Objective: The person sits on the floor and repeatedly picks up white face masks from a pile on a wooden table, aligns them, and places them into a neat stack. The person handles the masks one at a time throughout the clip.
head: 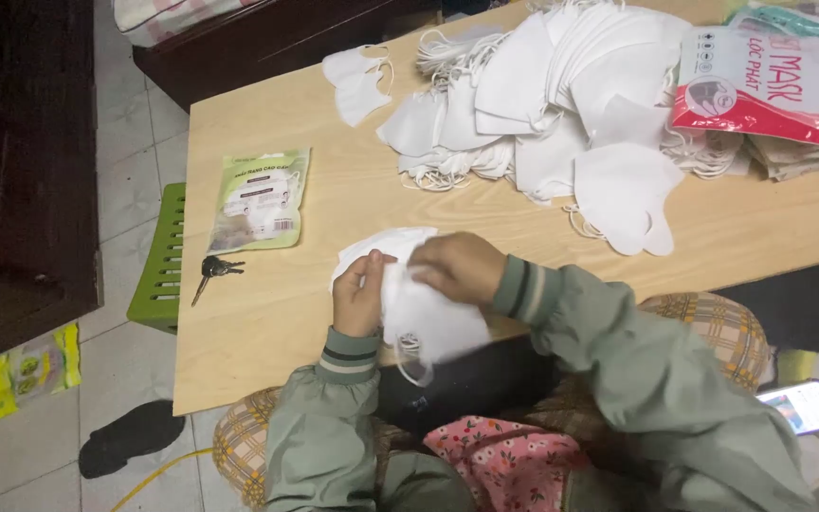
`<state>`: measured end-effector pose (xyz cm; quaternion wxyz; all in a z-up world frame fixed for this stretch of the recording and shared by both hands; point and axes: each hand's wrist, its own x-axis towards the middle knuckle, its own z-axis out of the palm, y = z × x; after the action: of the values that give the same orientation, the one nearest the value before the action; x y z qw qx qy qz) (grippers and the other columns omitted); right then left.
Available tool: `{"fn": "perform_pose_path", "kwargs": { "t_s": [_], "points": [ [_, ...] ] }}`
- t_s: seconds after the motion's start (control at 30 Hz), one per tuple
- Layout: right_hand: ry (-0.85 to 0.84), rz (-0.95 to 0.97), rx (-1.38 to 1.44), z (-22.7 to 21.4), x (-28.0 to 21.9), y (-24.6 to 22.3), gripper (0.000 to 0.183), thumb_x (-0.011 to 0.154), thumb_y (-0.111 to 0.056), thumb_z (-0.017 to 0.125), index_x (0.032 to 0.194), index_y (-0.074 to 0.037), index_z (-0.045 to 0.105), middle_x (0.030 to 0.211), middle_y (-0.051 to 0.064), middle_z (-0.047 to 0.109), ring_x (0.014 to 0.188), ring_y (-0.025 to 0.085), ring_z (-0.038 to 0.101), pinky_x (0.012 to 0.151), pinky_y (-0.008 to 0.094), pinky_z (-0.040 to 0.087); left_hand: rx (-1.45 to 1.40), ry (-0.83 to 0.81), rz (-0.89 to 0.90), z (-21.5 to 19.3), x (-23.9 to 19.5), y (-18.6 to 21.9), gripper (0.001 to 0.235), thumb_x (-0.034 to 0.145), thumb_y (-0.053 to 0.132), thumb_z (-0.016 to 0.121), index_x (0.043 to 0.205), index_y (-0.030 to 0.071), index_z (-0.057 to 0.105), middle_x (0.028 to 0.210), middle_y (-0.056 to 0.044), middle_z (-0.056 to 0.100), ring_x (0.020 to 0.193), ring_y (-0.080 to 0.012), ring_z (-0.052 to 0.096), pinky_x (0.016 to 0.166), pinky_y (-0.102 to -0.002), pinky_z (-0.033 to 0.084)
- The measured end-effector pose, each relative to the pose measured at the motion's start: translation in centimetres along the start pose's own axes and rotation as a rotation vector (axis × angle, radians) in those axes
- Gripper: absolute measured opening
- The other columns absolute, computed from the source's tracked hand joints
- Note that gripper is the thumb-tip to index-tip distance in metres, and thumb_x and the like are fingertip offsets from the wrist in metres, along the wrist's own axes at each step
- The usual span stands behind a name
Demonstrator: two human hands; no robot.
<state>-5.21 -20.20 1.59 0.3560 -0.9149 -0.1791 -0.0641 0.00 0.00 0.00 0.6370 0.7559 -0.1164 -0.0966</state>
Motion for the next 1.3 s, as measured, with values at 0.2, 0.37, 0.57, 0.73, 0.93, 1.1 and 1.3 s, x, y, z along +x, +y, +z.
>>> {"fn": "perform_pose_path", "kwargs": {
  "t_s": [0.2,0.37,0.57,0.73,0.93,1.1,1.3],
  "points": [
    [0.129,0.078,0.069,1.3,1.9,2.1,0.023,0.098,-0.029,0.065,0.109,-0.011,0.073,0.099,0.020,0.075,0.097,0.043,0.072,0.085,0.055,0.057,0.080,-0.023,0.058,-0.3,0.5,-2.4,0.012,0.090,0.011,0.079,0.100,0.005,0.078,0.103,-0.018,0.076,0.104,-0.0246,0.066,0.098,-0.048,0.050],
    [0.246,0.228,-0.572,-5.2,4.1,10.0,0.021,0.094,-0.017,0.071,0.112,-0.009,0.076,0.101,0.016,0.073,0.098,0.037,0.068,0.088,0.049,0.051,0.033,0.065,0.041,-0.4,0.5,-2.1,0.012,0.092,0.010,0.076,0.102,0.003,0.076,0.107,-0.020,0.075,0.107,-0.0234,0.065,0.098,-0.046,0.050],
    [0.332,0.490,-1.049,-9.0,4.0,14.4,0.042,0.070,-0.022,0.086,0.107,-0.013,0.068,0.106,0.008,0.067,0.106,0.027,0.058,0.085,0.043,0.044,-0.014,0.184,0.059,-0.4,1.1,-3.3,0.013,0.093,0.008,0.075,0.103,-0.001,0.073,0.115,-0.023,0.072,0.112,-0.0263,0.063,0.103,-0.049,0.047],
    [0.329,0.489,-1.102,-10.0,3.3,11.4,0.049,0.055,-0.024,0.092,0.097,-0.015,0.068,0.091,0.004,0.065,0.093,0.023,0.057,0.079,0.040,0.041,0.047,0.203,0.222,-0.2,0.3,-1.8,0.005,0.091,0.004,0.074,0.095,0.000,0.073,0.118,-0.021,0.072,0.120,-0.0325,0.063,0.107,-0.050,0.043],
    [0.700,0.107,-1.063,-7.6,3.0,8.6,0.017,0.082,-0.016,0.079,0.096,-0.015,0.068,0.078,-0.001,0.056,0.073,0.018,0.056,0.067,0.033,0.043,0.151,0.354,0.442,0.2,-0.7,0.4,0.004,0.092,0.005,0.075,0.093,0.003,0.072,0.132,-0.018,0.060,0.135,-0.0398,0.050,0.112,-0.049,0.040],
    [0.734,-0.205,-0.742,0.3,2.0,3.2,0.010,0.092,-0.021,0.067,0.097,-0.012,0.066,0.083,0.007,0.058,0.074,0.029,0.059,0.064,0.042,0.049,-0.128,0.301,0.219,-0.4,0.4,-2.5,0.011,0.100,0.004,0.062,0.110,0.001,0.064,0.104,-0.019,0.072,0.104,-0.0296,0.072,0.084,-0.041,0.061],
    [0.480,-0.320,-0.439,6.3,1.7,-1.5,0.012,0.096,-0.022,0.062,0.094,-0.011,0.067,0.085,0.006,0.063,0.076,0.024,0.064,0.066,0.034,0.052,-0.369,0.106,0.143,-2.1,1.7,-3.9,0.039,0.109,0.041,0.045,0.129,0.008,0.051,0.110,-0.015,0.069,0.100,-0.0178,0.065,0.086,-0.035,0.058]
  ]
}}
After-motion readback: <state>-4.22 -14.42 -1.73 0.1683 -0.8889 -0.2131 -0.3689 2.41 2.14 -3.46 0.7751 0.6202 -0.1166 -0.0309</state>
